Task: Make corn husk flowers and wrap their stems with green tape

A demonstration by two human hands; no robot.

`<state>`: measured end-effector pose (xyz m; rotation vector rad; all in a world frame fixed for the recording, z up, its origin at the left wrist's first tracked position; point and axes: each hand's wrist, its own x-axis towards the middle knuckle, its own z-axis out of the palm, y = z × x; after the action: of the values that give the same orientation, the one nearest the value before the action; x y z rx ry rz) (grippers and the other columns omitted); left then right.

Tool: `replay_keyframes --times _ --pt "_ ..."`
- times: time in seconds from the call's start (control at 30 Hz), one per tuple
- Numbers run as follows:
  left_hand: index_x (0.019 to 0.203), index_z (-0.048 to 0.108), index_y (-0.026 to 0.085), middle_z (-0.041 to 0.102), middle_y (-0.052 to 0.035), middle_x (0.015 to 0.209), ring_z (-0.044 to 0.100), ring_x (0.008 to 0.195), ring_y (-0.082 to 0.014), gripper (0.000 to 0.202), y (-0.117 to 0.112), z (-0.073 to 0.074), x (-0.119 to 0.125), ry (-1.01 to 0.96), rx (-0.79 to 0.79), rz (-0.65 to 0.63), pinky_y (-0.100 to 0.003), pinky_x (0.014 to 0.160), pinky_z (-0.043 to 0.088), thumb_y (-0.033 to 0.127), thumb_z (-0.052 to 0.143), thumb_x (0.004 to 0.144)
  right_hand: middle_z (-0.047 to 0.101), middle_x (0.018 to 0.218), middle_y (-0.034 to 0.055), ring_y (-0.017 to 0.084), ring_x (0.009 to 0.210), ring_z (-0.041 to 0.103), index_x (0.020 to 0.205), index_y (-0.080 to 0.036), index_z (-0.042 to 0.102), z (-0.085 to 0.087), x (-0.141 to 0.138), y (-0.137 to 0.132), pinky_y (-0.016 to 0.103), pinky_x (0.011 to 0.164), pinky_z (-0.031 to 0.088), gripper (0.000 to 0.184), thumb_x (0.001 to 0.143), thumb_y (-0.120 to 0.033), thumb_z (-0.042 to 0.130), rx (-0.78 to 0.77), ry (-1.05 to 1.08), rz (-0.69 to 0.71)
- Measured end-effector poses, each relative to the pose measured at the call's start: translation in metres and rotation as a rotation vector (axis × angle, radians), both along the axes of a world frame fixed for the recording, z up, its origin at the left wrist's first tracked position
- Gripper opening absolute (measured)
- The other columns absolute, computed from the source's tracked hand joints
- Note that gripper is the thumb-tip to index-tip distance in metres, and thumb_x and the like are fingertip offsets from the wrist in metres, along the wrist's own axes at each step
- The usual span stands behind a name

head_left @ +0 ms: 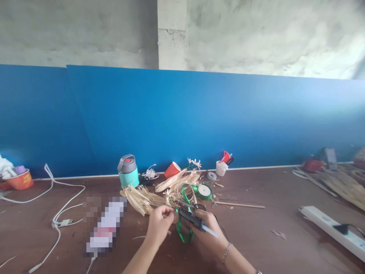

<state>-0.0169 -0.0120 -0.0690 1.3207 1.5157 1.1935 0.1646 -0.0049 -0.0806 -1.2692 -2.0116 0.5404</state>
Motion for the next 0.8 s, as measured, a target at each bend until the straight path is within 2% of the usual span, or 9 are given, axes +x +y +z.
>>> replay_keyframes --times 0.37,0.8 --pt "0.062 0.065 0.015 0.063 -0.0003 0.053 0.053 0.05 -0.015 0.015 0.0012 -0.0033 -0.0004 -0.012 -0.002 -0.005 -0.023 0.051 0.038 0.025 0.053 0.062 0.059 0.061 0.0028 0.014 0.057 0.051 0.055 -0.015 0.056 -0.0034 0.0004 0.0014 0.022 0.054 0.035 0.012 0.067 -0.012 0.056 0.018 -0.017 0.014" --pt "0.06 0.063 0.015 0.061 0.0005 0.052 0.052 0.05 -0.0143 0.014 0.0009 -0.002 -0.0004 -0.015 0.002 0.002 -0.023 0.051 0.037 0.024 0.053 0.062 0.059 0.059 0.0027 0.014 0.056 0.049 0.055 -0.015 0.057 -0.0036 0.0004 -0.0007 0.022 0.053 0.035 0.015 0.07 -0.016 0.056 0.028 -0.03 0.028"
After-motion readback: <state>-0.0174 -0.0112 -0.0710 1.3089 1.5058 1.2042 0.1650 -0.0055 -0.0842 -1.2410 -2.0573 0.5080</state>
